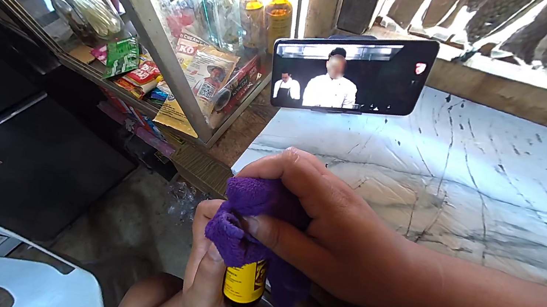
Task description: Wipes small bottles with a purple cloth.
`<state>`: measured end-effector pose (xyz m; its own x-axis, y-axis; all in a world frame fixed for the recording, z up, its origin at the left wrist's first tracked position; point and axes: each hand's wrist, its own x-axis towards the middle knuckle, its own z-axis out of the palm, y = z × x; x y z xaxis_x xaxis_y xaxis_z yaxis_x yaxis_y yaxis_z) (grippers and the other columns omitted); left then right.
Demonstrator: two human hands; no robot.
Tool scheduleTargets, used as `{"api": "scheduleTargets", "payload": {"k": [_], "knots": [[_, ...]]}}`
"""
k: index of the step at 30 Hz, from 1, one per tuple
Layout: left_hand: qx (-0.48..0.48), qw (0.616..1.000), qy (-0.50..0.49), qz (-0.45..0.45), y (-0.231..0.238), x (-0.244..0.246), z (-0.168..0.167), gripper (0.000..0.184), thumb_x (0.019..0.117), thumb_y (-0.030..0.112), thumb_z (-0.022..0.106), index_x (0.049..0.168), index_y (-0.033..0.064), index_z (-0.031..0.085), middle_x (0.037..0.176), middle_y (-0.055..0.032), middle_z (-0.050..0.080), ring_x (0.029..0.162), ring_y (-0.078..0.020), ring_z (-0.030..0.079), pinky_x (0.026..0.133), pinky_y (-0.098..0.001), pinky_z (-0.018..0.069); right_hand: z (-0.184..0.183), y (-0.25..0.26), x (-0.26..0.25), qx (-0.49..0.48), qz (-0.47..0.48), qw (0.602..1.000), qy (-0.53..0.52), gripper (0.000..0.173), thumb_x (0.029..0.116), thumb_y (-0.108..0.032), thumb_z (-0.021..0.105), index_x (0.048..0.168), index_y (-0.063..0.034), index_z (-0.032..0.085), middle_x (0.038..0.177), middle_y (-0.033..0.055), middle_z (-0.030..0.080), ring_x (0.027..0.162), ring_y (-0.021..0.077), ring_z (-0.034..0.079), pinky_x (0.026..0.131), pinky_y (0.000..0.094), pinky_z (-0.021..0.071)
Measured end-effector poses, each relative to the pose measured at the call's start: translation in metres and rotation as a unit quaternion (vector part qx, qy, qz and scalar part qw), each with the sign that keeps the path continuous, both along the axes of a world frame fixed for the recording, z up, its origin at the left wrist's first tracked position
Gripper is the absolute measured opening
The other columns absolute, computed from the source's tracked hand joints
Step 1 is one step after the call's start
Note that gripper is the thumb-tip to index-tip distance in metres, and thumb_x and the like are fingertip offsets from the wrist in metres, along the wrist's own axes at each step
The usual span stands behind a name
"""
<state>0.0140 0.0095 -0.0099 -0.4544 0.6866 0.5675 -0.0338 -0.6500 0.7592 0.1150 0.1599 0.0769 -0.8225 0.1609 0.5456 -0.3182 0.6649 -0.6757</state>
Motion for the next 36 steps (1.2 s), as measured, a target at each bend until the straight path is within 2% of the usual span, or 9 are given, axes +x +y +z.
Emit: {"api": "scheduleTargets", "payload": {"k": [10, 26, 36], "knots": [[0.002, 1.000, -0.010, -0.009, -0.0009, -0.0014, -0.0001, 0.032, 0.1063, 0.039, 0.048, 0.131, 0.0193, 0.055, 0.119, 0.0064, 0.067, 0.108, -0.0017, 0.064, 0.093, -0.0207, 0.0532, 0.0001, 0.0000, 0.0000, 0.011, 0.003, 1.000, -0.002, 0.030, 0.0977, -0.026, 0.066, 0.124, -0.0111, 0.064, 0.105, -0.0024, 0.061, 0.097, 0.0011, 0.061, 0.080, 0.0168, 0.0546], [0.005, 0.998, -0.049, -0.045, -0.0024, -0.0028, -0.0001, 0.032, 0.1055, 0.039, 0.050, 0.132, 0.0200, 0.055, 0.118, 0.0048, 0.067, 0.104, -0.0030, 0.066, 0.089, -0.0212, 0.0550, -0.0012, -0.0005, -0.0006, 0.010, 0.003, 1.000, 0.000, 0.031, 0.0973, -0.029, 0.067, 0.123, -0.0114, 0.065, 0.105, -0.0029, 0.061, 0.097, 0.0004, 0.061, 0.080, 0.0164, 0.0545], [0.007, 0.998, -0.053, -0.034, -0.0019, -0.0012, 0.0006, 0.033, 0.1051, 0.039, 0.051, 0.132, 0.0200, 0.057, 0.120, 0.0056, 0.068, 0.109, -0.0026, 0.065, 0.093, -0.0215, 0.0534, -0.0019, -0.0004, -0.0009, 0.012, 0.004, 1.000, 0.006, 0.032, 0.0969, -0.028, 0.067, 0.123, -0.0108, 0.065, 0.106, -0.0023, 0.062, 0.098, 0.0010, 0.061, 0.081, 0.0168, 0.0547]]}}
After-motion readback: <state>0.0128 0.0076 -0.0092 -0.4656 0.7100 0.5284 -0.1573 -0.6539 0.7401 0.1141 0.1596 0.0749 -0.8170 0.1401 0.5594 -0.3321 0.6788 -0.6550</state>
